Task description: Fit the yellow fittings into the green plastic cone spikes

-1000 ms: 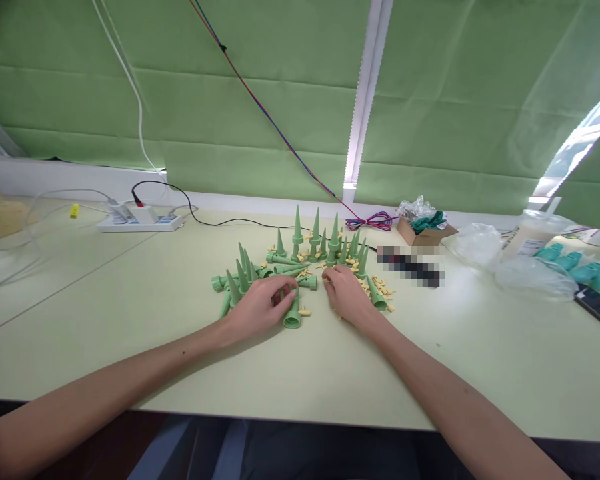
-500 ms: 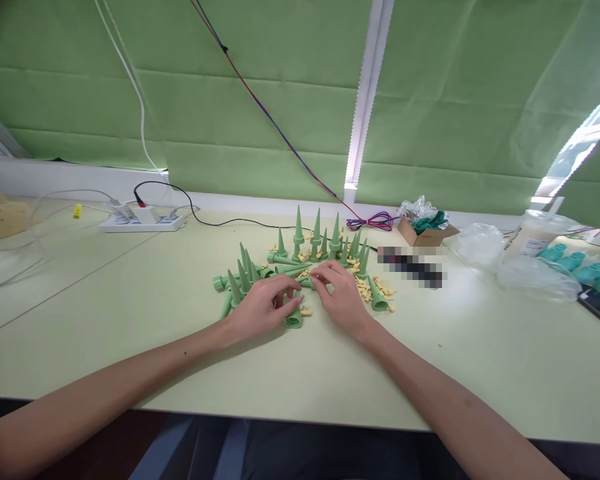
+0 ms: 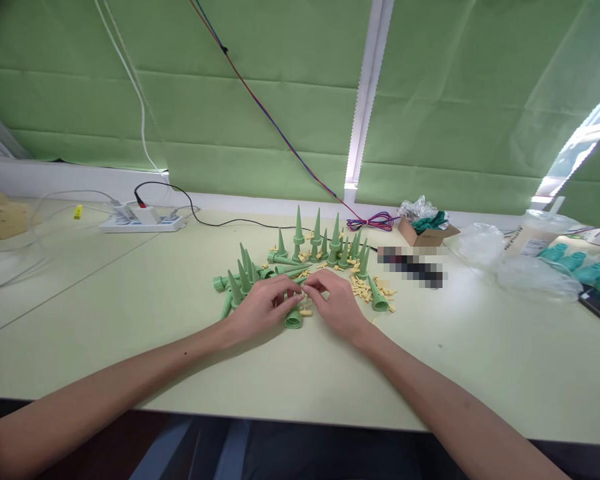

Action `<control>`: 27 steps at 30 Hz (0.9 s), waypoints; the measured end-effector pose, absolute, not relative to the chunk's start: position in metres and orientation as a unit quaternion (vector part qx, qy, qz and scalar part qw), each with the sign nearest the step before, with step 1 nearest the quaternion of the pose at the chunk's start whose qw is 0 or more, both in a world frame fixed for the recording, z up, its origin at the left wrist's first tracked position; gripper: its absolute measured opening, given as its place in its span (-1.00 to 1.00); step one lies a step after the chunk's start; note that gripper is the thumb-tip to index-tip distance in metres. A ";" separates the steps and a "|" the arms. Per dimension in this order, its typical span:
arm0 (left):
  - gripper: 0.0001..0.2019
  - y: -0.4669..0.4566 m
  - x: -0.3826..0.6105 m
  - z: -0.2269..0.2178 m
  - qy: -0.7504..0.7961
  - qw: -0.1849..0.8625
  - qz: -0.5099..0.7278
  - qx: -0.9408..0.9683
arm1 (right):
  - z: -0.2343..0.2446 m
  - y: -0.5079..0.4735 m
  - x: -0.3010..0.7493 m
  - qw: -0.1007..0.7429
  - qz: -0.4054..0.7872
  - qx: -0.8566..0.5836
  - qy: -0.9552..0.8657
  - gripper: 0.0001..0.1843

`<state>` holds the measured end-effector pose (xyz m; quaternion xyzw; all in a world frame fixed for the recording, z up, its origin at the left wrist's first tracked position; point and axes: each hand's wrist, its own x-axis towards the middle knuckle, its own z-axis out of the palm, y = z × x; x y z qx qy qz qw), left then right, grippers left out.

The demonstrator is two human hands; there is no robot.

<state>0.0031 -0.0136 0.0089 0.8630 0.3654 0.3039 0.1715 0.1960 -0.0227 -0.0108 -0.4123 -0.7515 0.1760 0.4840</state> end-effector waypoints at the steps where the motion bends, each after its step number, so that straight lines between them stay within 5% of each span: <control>1: -0.76 -0.013 0.003 0.009 0.365 0.171 0.305 0.863 | -0.011 -0.023 0.196 0.485 0.179 -0.412 -0.751 -0.88; 27: -0.77 -0.006 0.002 0.003 0.347 0.130 0.346 0.862 | -0.005 -0.028 0.194 0.439 0.198 -0.422 -0.768 -0.87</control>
